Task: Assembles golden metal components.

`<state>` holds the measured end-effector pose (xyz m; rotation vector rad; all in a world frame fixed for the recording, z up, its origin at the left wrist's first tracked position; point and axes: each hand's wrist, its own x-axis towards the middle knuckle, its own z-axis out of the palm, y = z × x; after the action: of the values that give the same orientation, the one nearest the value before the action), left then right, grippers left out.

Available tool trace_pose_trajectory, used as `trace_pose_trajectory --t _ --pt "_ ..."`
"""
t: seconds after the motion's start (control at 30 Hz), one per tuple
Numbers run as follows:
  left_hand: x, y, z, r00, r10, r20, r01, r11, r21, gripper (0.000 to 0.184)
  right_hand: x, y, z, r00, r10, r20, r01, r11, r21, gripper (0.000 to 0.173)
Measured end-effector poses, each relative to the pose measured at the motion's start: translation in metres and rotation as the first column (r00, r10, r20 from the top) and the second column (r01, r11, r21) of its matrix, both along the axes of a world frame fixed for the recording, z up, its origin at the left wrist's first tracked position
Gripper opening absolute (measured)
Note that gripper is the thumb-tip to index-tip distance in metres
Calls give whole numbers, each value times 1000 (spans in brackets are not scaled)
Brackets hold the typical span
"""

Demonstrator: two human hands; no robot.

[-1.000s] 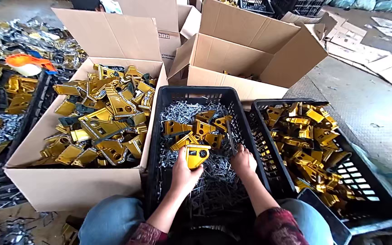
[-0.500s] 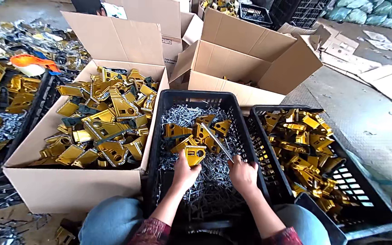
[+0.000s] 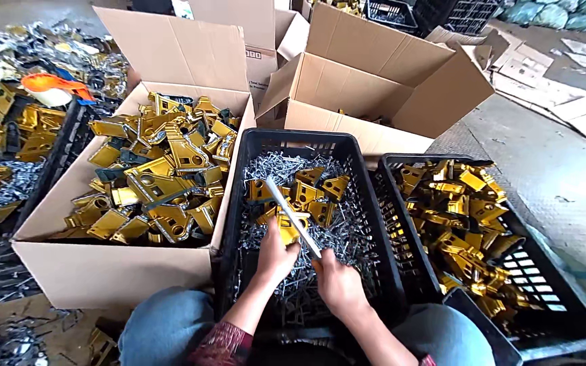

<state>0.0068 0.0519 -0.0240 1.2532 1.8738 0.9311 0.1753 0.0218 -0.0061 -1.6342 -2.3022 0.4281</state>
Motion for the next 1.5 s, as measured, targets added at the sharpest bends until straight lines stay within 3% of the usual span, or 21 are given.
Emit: trace_pose_trajectory --t 0.03,0.07,0.13,0.2,0.23,0.3,0.33,0.4,0.47,0.6,0.67,0.8,0.87,0.93,1.03,1.1,1.23,1.27,1.33,1.4,1.5 --pt "0 -1 -1 1000 3 8 -3 1000 8 85 -3 1 6 997 -20 68 33 982 -186 35" --pt "-2 -1 1 1000 9 -2 -9 1000 11 85 -2 0 4 1000 -18 15 19 991 -134 34" --pt "-4 1 8 1000 27 -11 -27 1000 3 85 4 0 -8 965 112 -238 -38 954 296 33" --pt "-4 -3 10 1000 27 -15 -27 1000 -15 87 6 -1 -12 939 199 -280 -54 890 452 35" --pt "-5 -3 9 999 27 -29 -27 1000 8 88 5 0 -12 966 158 -204 -72 923 377 33" --pt "-3 -3 5 998 24 -50 -23 999 26 88 0 3 0 998 36 48 -30 994 -109 36" --pt "-3 -4 4 998 24 -54 -23 1000 15 88 -1 7 0 998 11 70 4 977 -214 37" --pt "-5 -2 4 999 41 -2 -41 999 19 88 3 13 1 993 -53 -103 29 974 -225 35" --pt "-8 -3 -3 975 49 215 -57 998 31 87 9 15 1 954 -132 -270 51 957 -285 31" --pt "-8 -5 7 684 -30 729 -26 998 65 58 6 10 -3 915 -106 -389 -91 886 -455 31" --pt "-5 -8 12 579 -36 815 -22 998 60 36 -3 -2 -7 912 2 -410 -162 921 -355 31" --pt "-7 -8 15 470 84 879 -190 982 7 31 -9 -7 1 949 92 -301 -166 958 -232 33" --pt "-11 -7 12 423 59 904 -213 976 36 30 -4 -3 5 928 107 -356 -95 994 51 34" --pt "-11 -7 14 334 -26 942 -192 977 95 38 1 4 5 890 206 -408 -41 925 377 40" --pt "-7 -12 16 229 -137 964 -114 979 166 49 4 7 -1 944 178 -277 -43 901 432 34" --pt "-8 -12 14 226 -145 963 -96 981 170 48 2 7 -4 978 95 -183 -42 961 273 30" --pt "-5 -15 20 228 -81 970 -130 985 113 49 1 4 -4 940 194 -282 -46 887 460 35" --pt "-5 -15 19 225 -69 972 -134 986 101 48 -1 3 -4 956 159 -247 -50 916 398 33" --pt "-8 -13 13 243 -56 968 -111 990 85 50 -2 7 2 995 -13 -96 10 1000 -28 33" --pt "-8 -10 12 360 52 932 -132 991 -5 47 3 29 9 984 -160 83 179 903 -390 39" --pt "0 -15 -8 786 136 603 -60 988 -144 37 22 60 0 907 -283 312 401 807 -434 43"
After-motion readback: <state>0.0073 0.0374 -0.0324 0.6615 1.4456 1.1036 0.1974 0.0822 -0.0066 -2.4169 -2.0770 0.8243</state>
